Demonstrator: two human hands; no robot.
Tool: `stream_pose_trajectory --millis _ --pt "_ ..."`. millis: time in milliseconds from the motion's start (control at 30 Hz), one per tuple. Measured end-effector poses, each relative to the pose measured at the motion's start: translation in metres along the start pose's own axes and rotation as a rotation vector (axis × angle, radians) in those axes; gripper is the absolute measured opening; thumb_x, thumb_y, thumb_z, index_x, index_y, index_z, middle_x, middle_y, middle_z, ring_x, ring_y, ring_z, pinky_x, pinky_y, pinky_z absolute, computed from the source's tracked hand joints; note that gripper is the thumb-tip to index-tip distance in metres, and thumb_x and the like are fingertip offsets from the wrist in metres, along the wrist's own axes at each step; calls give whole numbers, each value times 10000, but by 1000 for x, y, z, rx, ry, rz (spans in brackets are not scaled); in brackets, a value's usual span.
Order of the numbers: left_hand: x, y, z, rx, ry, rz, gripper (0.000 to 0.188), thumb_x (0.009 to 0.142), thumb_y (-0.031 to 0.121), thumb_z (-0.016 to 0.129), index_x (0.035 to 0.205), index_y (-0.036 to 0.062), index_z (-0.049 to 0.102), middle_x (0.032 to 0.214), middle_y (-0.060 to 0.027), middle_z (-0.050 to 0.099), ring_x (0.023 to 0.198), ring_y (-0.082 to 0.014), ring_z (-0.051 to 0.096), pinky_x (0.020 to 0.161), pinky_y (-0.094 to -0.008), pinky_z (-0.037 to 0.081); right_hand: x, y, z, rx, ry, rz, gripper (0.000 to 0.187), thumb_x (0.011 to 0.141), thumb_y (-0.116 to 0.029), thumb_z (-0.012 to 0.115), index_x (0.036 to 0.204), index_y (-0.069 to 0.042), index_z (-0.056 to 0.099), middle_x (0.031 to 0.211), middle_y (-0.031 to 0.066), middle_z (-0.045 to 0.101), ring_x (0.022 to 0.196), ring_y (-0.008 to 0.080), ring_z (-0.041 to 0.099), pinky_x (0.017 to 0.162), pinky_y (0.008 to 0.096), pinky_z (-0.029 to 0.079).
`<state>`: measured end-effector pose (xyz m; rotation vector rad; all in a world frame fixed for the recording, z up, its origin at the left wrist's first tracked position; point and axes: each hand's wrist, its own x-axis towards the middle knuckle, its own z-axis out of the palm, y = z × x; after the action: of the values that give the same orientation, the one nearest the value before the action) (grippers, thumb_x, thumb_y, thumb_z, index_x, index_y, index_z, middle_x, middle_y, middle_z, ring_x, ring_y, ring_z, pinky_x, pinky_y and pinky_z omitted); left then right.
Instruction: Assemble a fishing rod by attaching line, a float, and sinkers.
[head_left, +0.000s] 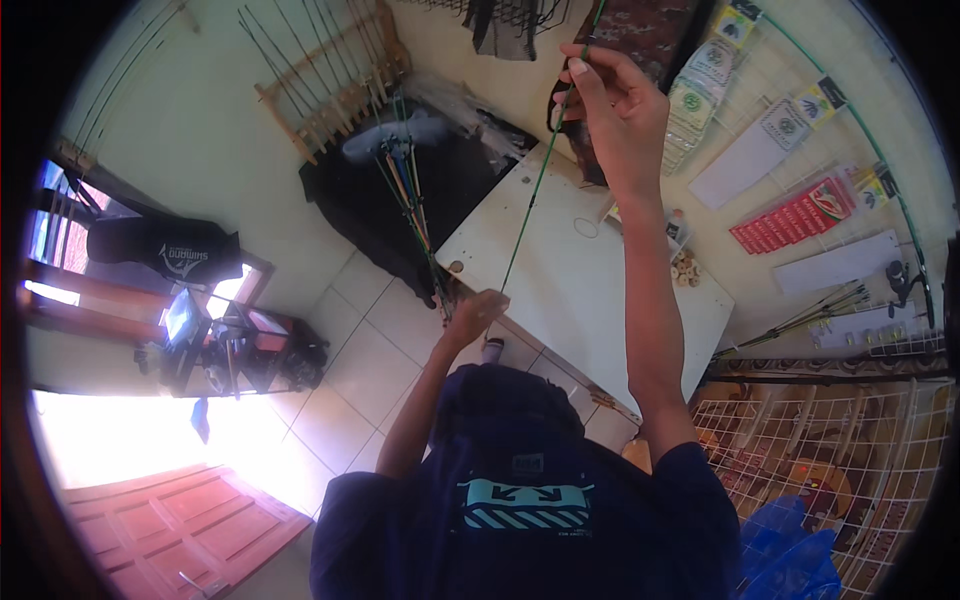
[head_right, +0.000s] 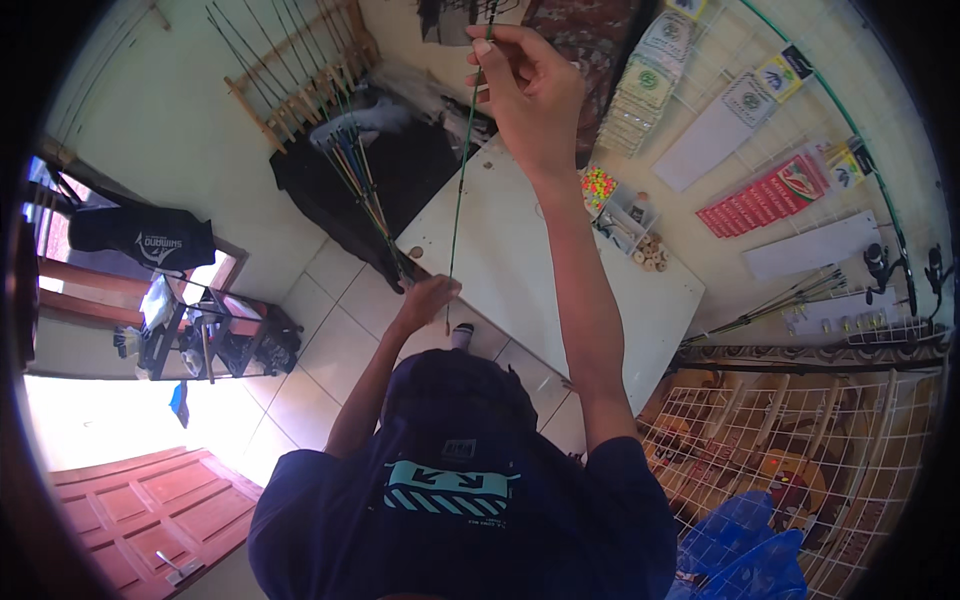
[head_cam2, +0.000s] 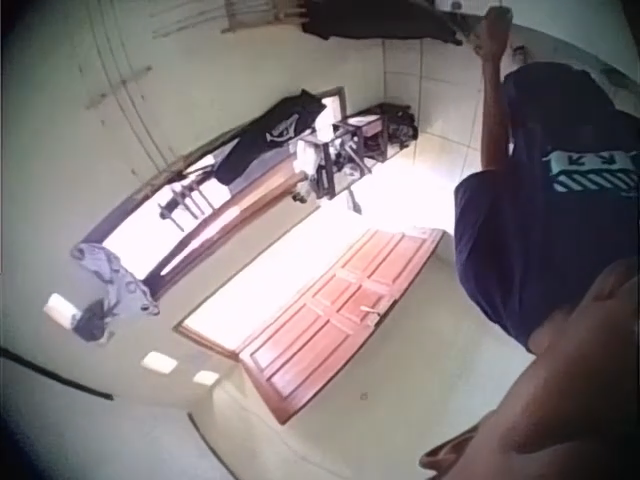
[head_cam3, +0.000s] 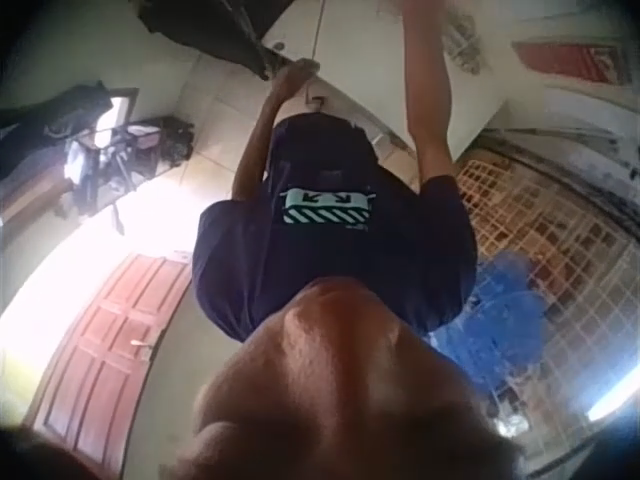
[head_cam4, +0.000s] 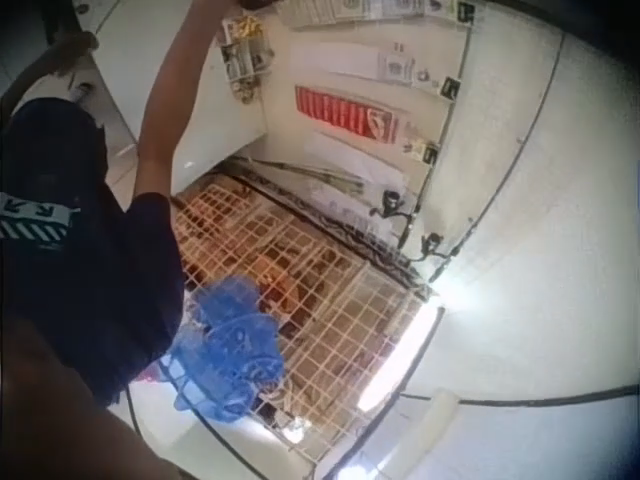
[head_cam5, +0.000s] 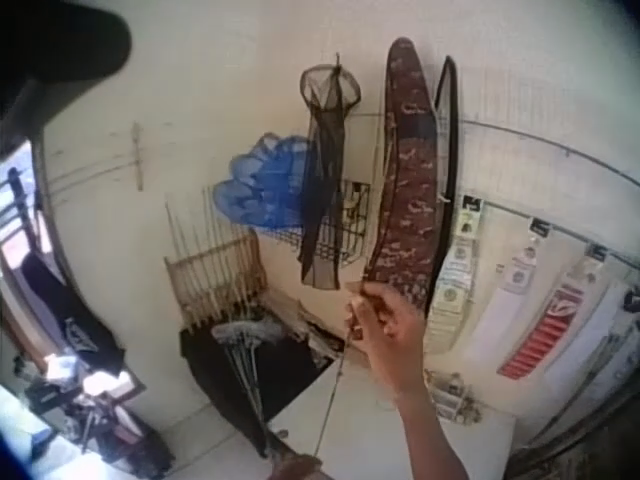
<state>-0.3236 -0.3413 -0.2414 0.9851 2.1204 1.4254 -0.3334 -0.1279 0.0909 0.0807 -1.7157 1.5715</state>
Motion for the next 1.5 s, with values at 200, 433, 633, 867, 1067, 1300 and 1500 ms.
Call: stream_pose_trajectory --millis 200,433,633,867,1067,1300,1500 --pt "-15 48 16 13 -20 33 230 906 88 592 1114 20 660 963 -128 713 877 -212 691 771 -308 519 1 -10 -55 21 19 -64 287 933 -169 631 1166 -2 628 917 67 690 803 110 660 738 238 511" --pt "5 140 12 -142 -2 42 335 908 7 560 1238 23 617 921 -119 719 797 -135 680 720 -265 530 -119 60 -98 16 -89 250 430 925 -112 584 1332 -49 460 1241 97 550 1062 154 565 922 309 453" --pt "21 223 -8 -163 3 169 362 912 6 564 1273 17 593 934 -123 722 802 -123 670 732 -264 544 -238 70 -98 -29 -284 425 486 862 46 512 1330 -65 446 1257 89 556 1069 176 592 925 328 463" --pt "62 286 17 -189 -65 346 360 938 46 579 1294 -4 564 961 -135 722 792 -139 692 713 -266 566 -276 47 -99 -183 -51 457 224 960 -28 478 1164 -3 567 1030 123 679 976 197 670 901 350 520" --pt "100 306 48 -333 -133 410 402 933 30 586 1327 -1 519 1011 -131 707 829 -144 686 732 -263 571 -267 40 -117 -267 88 380 196 986 -51 463 1142 -15 577 852 106 677 829 173 682 765 307 538" --pt "128 302 75 -144 -217 370 624 911 161 645 1462 114 356 1153 -208 643 834 -211 691 718 -309 558 -230 46 -151 -317 243 343 215 983 -46 455 1166 -35 568 843 110 679 787 165 696 649 284 530" --pt "144 263 96 -255 -289 306 630 969 203 571 1499 106 244 1309 -212 531 1068 -220 622 879 -339 510 -195 67 -173 -406 349 306 211 980 -38 455 1162 -22 562 845 132 687 758 201 709 632 298 532"
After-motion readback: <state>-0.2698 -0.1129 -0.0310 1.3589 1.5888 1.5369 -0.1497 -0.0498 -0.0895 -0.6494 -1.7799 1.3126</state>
